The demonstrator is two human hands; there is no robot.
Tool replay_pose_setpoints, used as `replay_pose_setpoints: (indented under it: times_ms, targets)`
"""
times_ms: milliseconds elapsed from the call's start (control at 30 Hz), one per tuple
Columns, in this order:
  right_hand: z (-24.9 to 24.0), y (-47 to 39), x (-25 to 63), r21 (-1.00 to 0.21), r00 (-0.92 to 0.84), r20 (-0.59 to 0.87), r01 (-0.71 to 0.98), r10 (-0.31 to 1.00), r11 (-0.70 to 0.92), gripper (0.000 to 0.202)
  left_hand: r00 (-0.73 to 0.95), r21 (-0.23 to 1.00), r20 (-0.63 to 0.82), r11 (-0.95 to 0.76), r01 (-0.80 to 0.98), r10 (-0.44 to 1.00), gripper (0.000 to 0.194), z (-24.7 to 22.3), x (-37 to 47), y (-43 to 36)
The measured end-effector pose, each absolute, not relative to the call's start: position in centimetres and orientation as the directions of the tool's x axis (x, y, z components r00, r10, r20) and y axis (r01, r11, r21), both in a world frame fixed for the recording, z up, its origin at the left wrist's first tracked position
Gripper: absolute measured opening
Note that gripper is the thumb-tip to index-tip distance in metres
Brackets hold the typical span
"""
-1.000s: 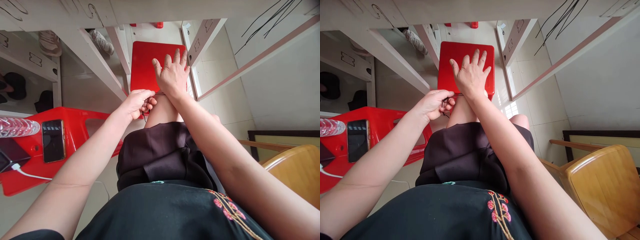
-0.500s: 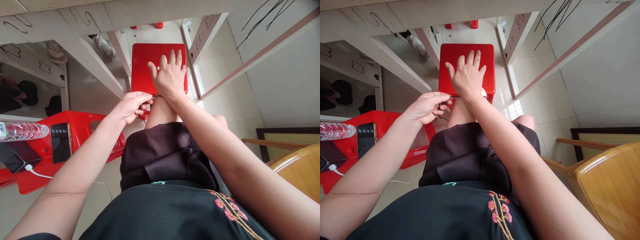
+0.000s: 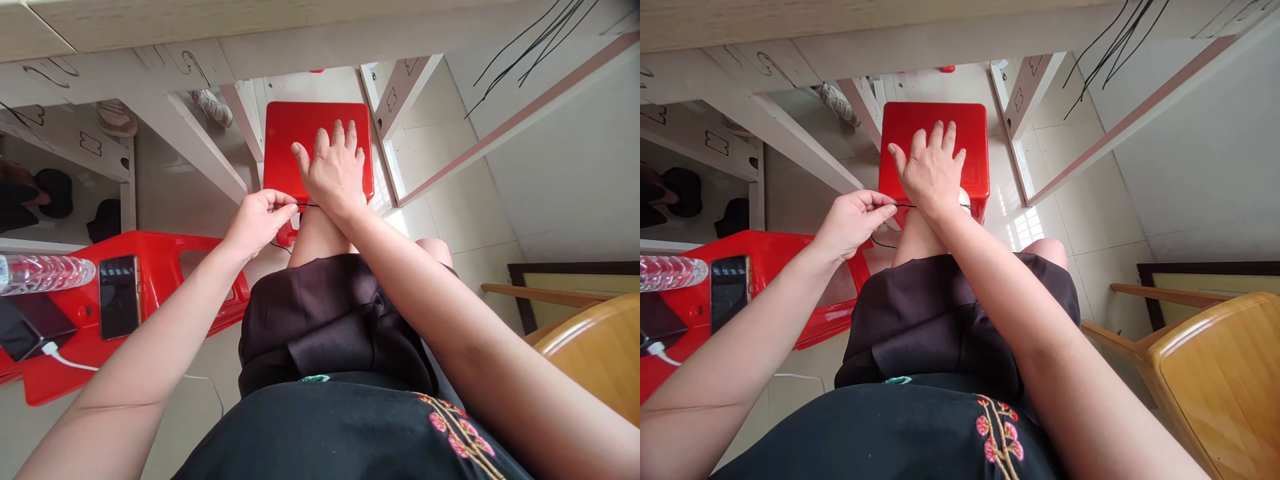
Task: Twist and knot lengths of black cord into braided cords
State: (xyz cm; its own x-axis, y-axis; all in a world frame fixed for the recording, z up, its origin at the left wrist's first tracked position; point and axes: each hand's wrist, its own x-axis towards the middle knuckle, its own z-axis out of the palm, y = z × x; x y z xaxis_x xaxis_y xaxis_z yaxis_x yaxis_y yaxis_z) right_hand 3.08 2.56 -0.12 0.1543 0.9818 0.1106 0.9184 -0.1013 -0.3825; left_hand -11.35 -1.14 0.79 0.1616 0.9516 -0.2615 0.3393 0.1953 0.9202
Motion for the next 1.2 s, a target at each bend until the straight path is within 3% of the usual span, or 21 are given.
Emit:
replay_pose_setpoints:
  times_ms: [233,400,533,800,967,1200]
  targets:
    - [0.6,1.9,2.9,-0.323,0.154,0.092,0.939,0.984,-0.117,0.069,0.240,0.784,-0.210,0.017,0.621,0.948,0.026,1.5,-11.7,-1.6]
    - [0.5,1.7,3.0,-0.372,0.172,0.146,0.922,0.974,-0.107,0.067,0.301,0.856,-0.190,0.008,0.516,0.934,0.017,1.1,-12.0,-1.9]
    - [0.3,1.7,3.0,-0.374,0.172,0.143,0.921,0.975,-0.108,0.068,0.296,0.829,-0.152,-0.041,0.558,0.943,0.011,1.2,-12.0,-1.9]
    - [-1.0,2.2,3.3,-0.402,0.137,0.196,0.914,0.971,-0.047,0.073,0.285,0.817,-0.205,0.003,0.577,0.936,0.031,1.5,-12.2,-1.8]
    - [-1.1,2.2,3.3,-0.392,0.133,0.195,0.919,0.972,-0.047,0.073,0.308,0.891,-0.193,0.035,0.452,0.932,0.017,0.6,-12.7,-1.7]
    - [-0.2,1.9,2.9,-0.412,0.142,0.153,0.909,0.978,-0.068,0.073,0.312,0.867,-0.154,-0.024,0.497,0.938,0.014,0.9,-12.9,-1.7]
